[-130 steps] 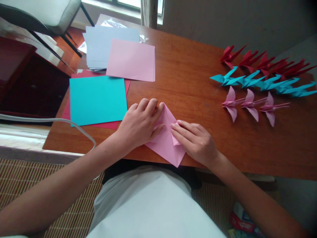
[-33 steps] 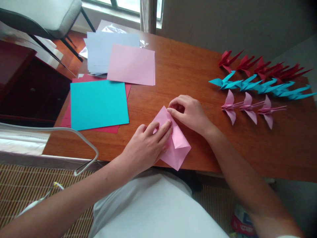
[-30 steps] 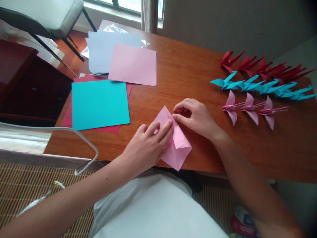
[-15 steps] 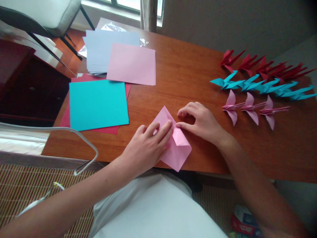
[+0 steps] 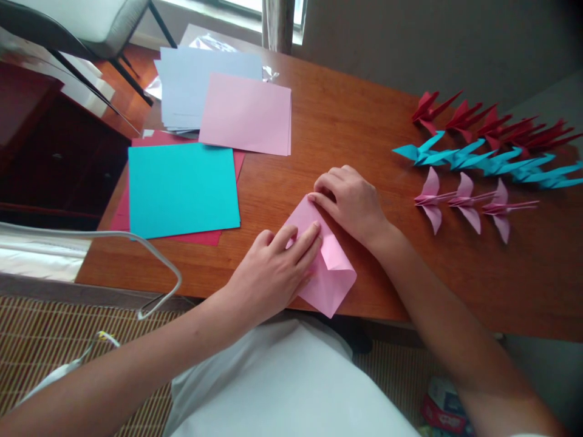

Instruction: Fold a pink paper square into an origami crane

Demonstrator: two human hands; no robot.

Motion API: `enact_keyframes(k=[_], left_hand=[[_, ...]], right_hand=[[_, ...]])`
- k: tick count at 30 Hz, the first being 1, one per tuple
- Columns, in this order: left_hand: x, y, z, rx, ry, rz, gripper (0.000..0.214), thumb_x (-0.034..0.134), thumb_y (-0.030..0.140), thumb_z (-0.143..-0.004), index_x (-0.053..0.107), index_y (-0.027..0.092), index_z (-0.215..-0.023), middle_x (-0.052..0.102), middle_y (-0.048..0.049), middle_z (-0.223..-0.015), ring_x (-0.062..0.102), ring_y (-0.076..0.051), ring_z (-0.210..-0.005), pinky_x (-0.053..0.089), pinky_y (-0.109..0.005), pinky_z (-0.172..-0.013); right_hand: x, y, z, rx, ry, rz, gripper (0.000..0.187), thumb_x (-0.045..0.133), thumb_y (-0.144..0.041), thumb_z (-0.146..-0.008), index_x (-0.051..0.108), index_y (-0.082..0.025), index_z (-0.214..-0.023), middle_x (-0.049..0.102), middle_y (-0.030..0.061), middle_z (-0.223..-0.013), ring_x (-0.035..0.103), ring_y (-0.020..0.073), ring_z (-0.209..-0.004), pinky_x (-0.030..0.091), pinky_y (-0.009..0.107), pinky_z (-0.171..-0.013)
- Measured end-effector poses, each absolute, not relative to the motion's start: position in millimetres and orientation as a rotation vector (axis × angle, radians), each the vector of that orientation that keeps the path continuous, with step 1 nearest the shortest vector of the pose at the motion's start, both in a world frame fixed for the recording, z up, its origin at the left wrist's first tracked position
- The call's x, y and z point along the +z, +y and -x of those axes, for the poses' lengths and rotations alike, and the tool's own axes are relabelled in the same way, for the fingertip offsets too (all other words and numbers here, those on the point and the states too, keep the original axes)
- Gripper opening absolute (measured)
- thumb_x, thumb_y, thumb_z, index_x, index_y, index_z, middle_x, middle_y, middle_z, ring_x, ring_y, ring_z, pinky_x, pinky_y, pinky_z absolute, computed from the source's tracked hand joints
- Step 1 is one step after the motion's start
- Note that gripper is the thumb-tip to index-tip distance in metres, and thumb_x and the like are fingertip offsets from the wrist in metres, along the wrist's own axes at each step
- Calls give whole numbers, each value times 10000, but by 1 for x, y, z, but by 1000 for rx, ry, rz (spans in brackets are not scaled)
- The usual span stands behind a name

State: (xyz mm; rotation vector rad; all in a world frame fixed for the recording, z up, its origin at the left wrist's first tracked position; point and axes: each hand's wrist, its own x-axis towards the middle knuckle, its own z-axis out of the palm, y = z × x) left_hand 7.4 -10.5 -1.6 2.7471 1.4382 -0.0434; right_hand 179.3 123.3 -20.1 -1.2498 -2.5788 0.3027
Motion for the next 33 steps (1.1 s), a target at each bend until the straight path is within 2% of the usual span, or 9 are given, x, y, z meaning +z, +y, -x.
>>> enact_keyframes(k=[9, 16, 24, 28, 33], left_hand=[[0, -8, -7, -81, 1448, -2713, 521, 397, 346, -1057, 465, 179, -1546, 409, -53, -1650, 505, -302, -1222, 493, -436, -830], [4, -8, -8, -99, 1449, -2700, 538, 441, 345, -1043, 450, 175, -1553, 410, -61, -1648, 512, -307, -1228, 503, -443, -830], [4, -5, -6, -109, 1425, -2690, 541, 400, 351, -1058, 420, 177, -1570, 387, -46, -1662, 504, -302, -1233, 504, -426, -840], [4, -5, -5, -113, 1413, -2689, 531, 380, 342, -1065, 421, 183, -1570, 399, -52, -1654, 505, -301, -1224, 506, -428, -828], [5, -5, -6, -108, 1414, -2683, 531, 405, 339, -1055, 440, 178, -1559, 389, -60, -1659, 508, -306, -1226, 504, -432, -822]], right_hand=[[-23, 130, -166, 262, -2539, 1285, 192, 586, -378, -1002, 640, -234, -889, 719, 73, -949, 596, 266, -926, 408, 357, -689], [-25, 138, -176, 436, -2517, 1215, 183, 638, -368, -969, 622, -227, -854, 692, 47, -886, 593, 232, -865, 405, 350, -742], [-14, 119, -219, 631, -2619, 1093, 232, 730, -418, -905, 601, -229, -866, 648, 25, -875, 560, 216, -852, 416, 339, -751], [-10, 114, -230, 676, -2697, 1043, 236, 746, -434, -894, 621, -233, -903, 658, 30, -918, 561, 213, -865, 418, 335, -734], [-11, 120, -218, 601, -2668, 1126, 242, 713, -442, -917, 612, -237, -836, 673, 31, -864, 569, 225, -858, 412, 342, -708]])
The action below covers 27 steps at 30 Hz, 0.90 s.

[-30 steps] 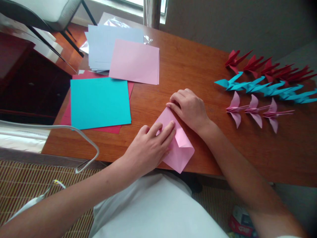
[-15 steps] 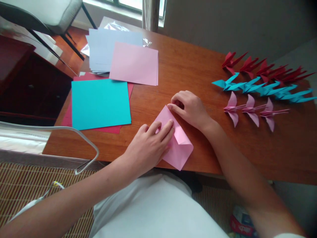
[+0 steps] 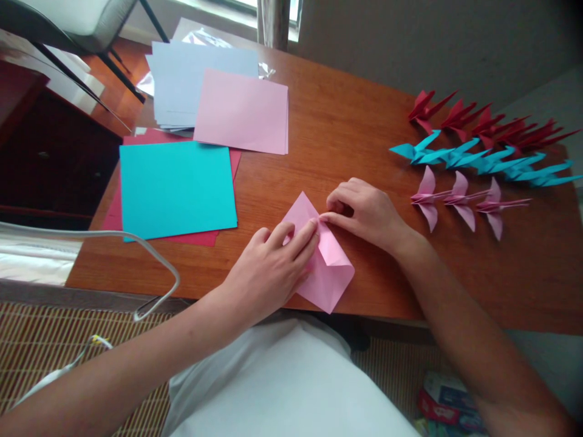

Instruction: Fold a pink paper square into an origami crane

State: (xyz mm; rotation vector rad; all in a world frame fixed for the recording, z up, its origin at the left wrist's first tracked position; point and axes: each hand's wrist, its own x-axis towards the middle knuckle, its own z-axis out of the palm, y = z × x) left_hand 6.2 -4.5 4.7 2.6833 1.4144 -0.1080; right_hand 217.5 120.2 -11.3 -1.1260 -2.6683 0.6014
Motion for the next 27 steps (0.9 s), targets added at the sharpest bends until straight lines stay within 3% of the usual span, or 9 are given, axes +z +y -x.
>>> enact_keyframes(k=[13, 17, 20, 24, 27], left_hand=[[3, -6, -6, -71, 1433, -2673, 527, 396, 342, -1058, 446, 175, -1556, 413, -41, -1648, 508, -302, -1221, 499, -439, -846], [3, -8, -6, -15, 1444, -2669, 517, 422, 339, -1051, 455, 198, -1547, 399, -45, -1656, 515, -297, -1242, 497, -439, -871], [3, -10, -1, 90, 1466, -2649, 534, 438, 310, -1044, 415, 181, -1562, 393, -67, -1657, 519, -287, -1270, 499, -437, -913], [1, -12, 11, 268, 1690, -2513, 532, 463, 328, -1033, 428, 139, -1528, 505, -150, -1555, 527, -310, -1280, 478, -462, -1003], [-1, -12, 16, 296, 1870, -2412, 554, 489, 408, -1021, 450, 117, -1491, 592, -186, -1408, 561, -337, -1228, 487, -458, -978]], right_hand=[[-23, 156, -165, 365, -2566, 1279, 208, 640, -418, -963, 655, -234, -867, 708, 69, -903, 611, 267, -899, 434, 373, -741], [-17, 144, -172, 539, -2516, 1227, 188, 632, -395, -965, 671, -220, -908, 724, 58, -920, 637, 236, -883, 454, 355, -769], [1, 124, -187, 790, -2386, 1260, 301, 566, -483, -995, 692, -214, -1042, 765, 62, -982, 685, 222, -868, 488, 337, -770], [28, 89, -211, 1027, -2185, 1423, 448, 500, -587, -1000, 668, -233, -1218, 793, 58, -1012, 740, 245, -907, 533, 358, -781], [36, 65, -218, 938, -2201, 1508, 464, 610, -572, -941, 655, -239, -1260, 790, 71, -1069, 751, 273, -905, 555, 393, -777]])
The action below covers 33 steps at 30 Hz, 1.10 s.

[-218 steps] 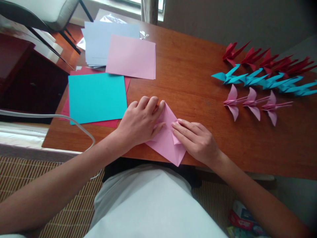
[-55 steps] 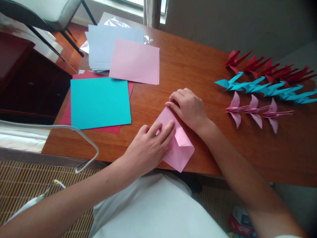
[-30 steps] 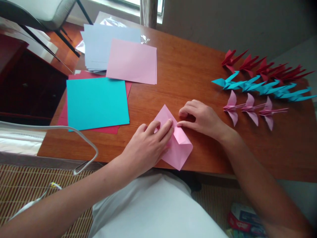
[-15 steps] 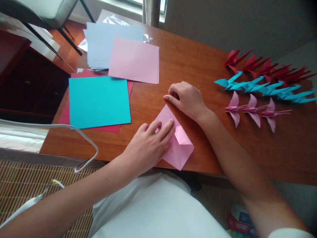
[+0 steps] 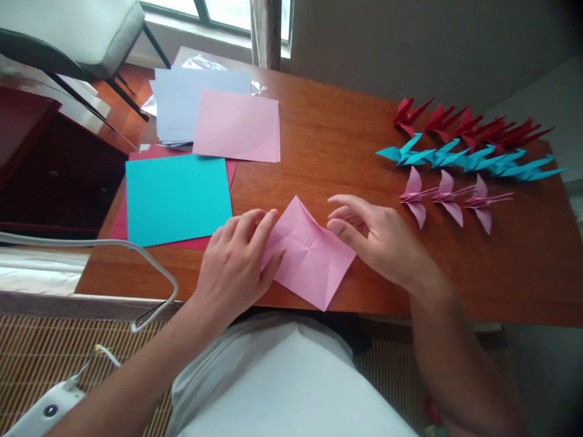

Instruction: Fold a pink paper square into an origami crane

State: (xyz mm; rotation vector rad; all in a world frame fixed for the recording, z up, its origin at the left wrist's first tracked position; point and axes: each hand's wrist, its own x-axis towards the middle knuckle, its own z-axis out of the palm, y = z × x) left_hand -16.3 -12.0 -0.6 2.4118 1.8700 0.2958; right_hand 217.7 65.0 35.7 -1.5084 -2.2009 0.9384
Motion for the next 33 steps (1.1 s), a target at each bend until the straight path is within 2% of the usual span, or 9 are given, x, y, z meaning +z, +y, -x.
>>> enact_keyframes(k=[2, 4, 6, 11, 14, 18, 22, 26, 33], left_hand=[[0, -12, 15, 273, 1964, -2373, 575, 490, 466, -1015, 466, 110, -1466, 635, -183, -1298, 607, -333, -1120, 506, -443, -905], [1, -12, 11, 238, 2040, -2349, 591, 483, 505, -1012, 469, 113, -1454, 656, -171, -1224, 635, -323, -1029, 512, -423, -821], [1, -12, 6, 217, 2091, -2320, 587, 477, 514, -1014, 466, 124, -1452, 669, -154, -1176, 653, -305, -971, 501, -389, -750], [-4, -8, -3, 304, 2081, -2233, 437, 464, 373, -1040, 492, 196, -1438, 693, -83, -1119, 688, -225, -876, 465, -311, -649], [-10, -5, -3, 445, 2036, -2197, 398, 508, 327, -1024, 528, 205, -1402, 702, -64, -1102, 698, -212, -896, 490, -291, -660], [-17, -2, -1, 675, 1935, -2149, 381, 590, 261, -982, 566, 193, -1355, 718, -48, -1077, 705, -179, -863, 513, -260, -669], [-19, 1, 0, 808, 1865, -2145, 323, 607, 227, -970, 626, 175, -1288, 737, -49, -1045, 705, -159, -814, 504, -242, -650], [-17, 4, -2, 875, 1841, -2148, 297, 606, 246, -970, 655, 158, -1249, 754, -55, -1013, 714, -168, -806, 505, -251, -648], [-10, -5, -8, 995, 1947, -2065, 230, 643, 287, -947, 701, 188, -1146, 807, -20, -931, 734, -184, -763, 531, -284, -697]], right_hand=[[32, 55, -217, 799, -2248, 1544, 440, 732, -468, -871, 660, -243, -1242, 795, 65, -1025, 752, 294, -909, 563, 414, -790], [23, 49, -215, 680, -2217, 1592, 328, 718, -331, -878, 679, -240, -1191, 798, 54, -931, 758, 282, -845, 566, 411, -770], [13, 48, -214, 605, -2144, 1629, 245, 678, -271, -890, 701, -236, -1131, 796, 52, -874, 760, 274, -796, 567, 403, -735], [-7, 44, -221, 638, -2012, 1636, 235, 649, -240, -889, 706, -239, -1117, 793, 40, -845, 769, 266, -803, 585, 402, -769], [-13, 39, -222, 535, -2077, 1677, 214, 638, -241, -912, 708, -220, -1113, 790, 55, -901, 754, 257, -826, 568, 398, -804], [-14, 34, -219, 186, -2271, 1609, 277, 607, -194, -949, 679, -154, -1213, 738, 119, -1074, 670, 272, -986, 516, 396, -872], [-13, 33, -214, -101, -2487, 1360, 289, 543, -117, -977, 690, -184, -1217, 696, 114, -1143, 584, 265, -1011, 448, 394, -859], [-12, 30, -208, -94, -2662, 1263, 249, 529, -144, -1001, 703, -186, -1174, 691, 81, -1052, 562, 235, -927, 409, 374, -807], [-11, 21, -198, 49, -2709, 1417, 407, 509, -329, -1029, 589, -160, -1391, 636, 122, -1097, 544, 265, -987, 427, 382, -831]])
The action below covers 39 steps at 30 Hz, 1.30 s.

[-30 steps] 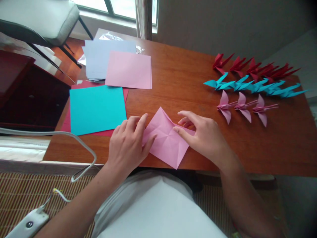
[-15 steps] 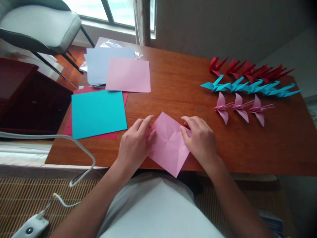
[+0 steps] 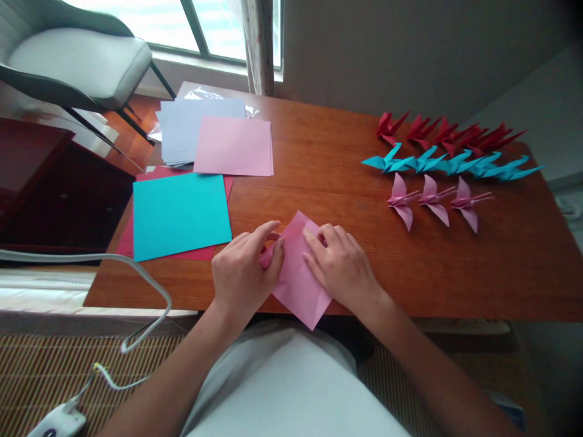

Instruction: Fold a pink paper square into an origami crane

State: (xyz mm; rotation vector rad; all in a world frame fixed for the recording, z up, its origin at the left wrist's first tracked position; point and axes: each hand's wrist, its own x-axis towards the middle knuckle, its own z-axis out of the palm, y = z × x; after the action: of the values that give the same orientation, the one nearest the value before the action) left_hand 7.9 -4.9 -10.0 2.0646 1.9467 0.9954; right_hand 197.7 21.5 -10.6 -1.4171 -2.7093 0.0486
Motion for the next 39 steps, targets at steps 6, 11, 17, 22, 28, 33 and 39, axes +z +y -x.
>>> enact_keyframes(k=[6, 11, 17, 22, 28, 33, 39], left_hand=[[-8, -14, -8, 1012, 1904, -1886, 300, 658, 313, -932, 671, 191, -1206, 812, -34, -1004, 757, -191, -821, 557, -299, -763], [-9, -10, 0, 1080, 1729, -1343, 388, 676, 412, -917, 644, 189, -1233, 801, -75, -1047, 768, -217, -908, 577, -293, -753], [-1, -6, 0, 1057, 1616, -1150, 507, 672, 530, -904, 633, 152, -1239, 776, -91, -1034, 741, -229, -922, 555, -294, -739], [1, -9, -5, 942, 1675, -1478, 374, 597, 471, -961, 720, 165, -1138, 765, -96, -1134, 710, -250, -1038, 533, -347, -885], [-1, -18, -6, 994, 1755, -1464, 321, 637, 378, -935, 722, 165, -1159, 779, -87, -1089, 734, -236, -949, 567, -325, -798], [0, -19, -9, 1002, 1641, -1467, 323, 637, 376, -952, 707, 181, -1200, 759, -82, -1148, 719, -233, -1031, 572, -325, -871], [-5, -20, -19, 769, 1836, -1915, 400, 469, 290, -1017, 607, 191, -1379, 688, -110, -1254, 672, -248, -1095, 546, -372, -929]], right_hand=[[-7, 20, -187, 105, -2732, 1541, 492, 449, -369, -1046, 493, -167, -1492, 622, 139, -1139, 548, 275, -1038, 462, 386, -826], [0, 28, -177, 165, -2755, 1629, 547, 448, -386, -1045, 412, -174, -1548, 628, 132, -1167, 575, 260, -1037, 492, 365, -794], [1, 31, -171, 184, -2744, 1703, 544, 446, -398, -1047, 414, -195, -1550, 628, 125, -1161, 597, 253, -1027, 506, 340, -742], [-1, 27, -171, 193, -2700, 1723, 544, 456, -428, -1043, 439, -206, -1539, 624, 120, -1164, 590, 259, -1045, 517, 334, -719], [-3, 24, -171, 195, -2641, 1754, 545, 486, -428, -1031, 455, -206, -1528, 627, 116, -1151, 576, 255, -1038, 523, 332, -712], [-5, 23, -171, 186, -2631, 1747, 539, 473, -414, -1036, 454, -186, -1524, 624, 126, -1135, 569, 260, -1021, 523, 337, -696], [-4, 24, -173, 209, -2627, 1735, 516, 480, -417, -1034, 480, -198, -1502, 625, 123, -1134, 564, 255, -1023, 515, 327, -684]])
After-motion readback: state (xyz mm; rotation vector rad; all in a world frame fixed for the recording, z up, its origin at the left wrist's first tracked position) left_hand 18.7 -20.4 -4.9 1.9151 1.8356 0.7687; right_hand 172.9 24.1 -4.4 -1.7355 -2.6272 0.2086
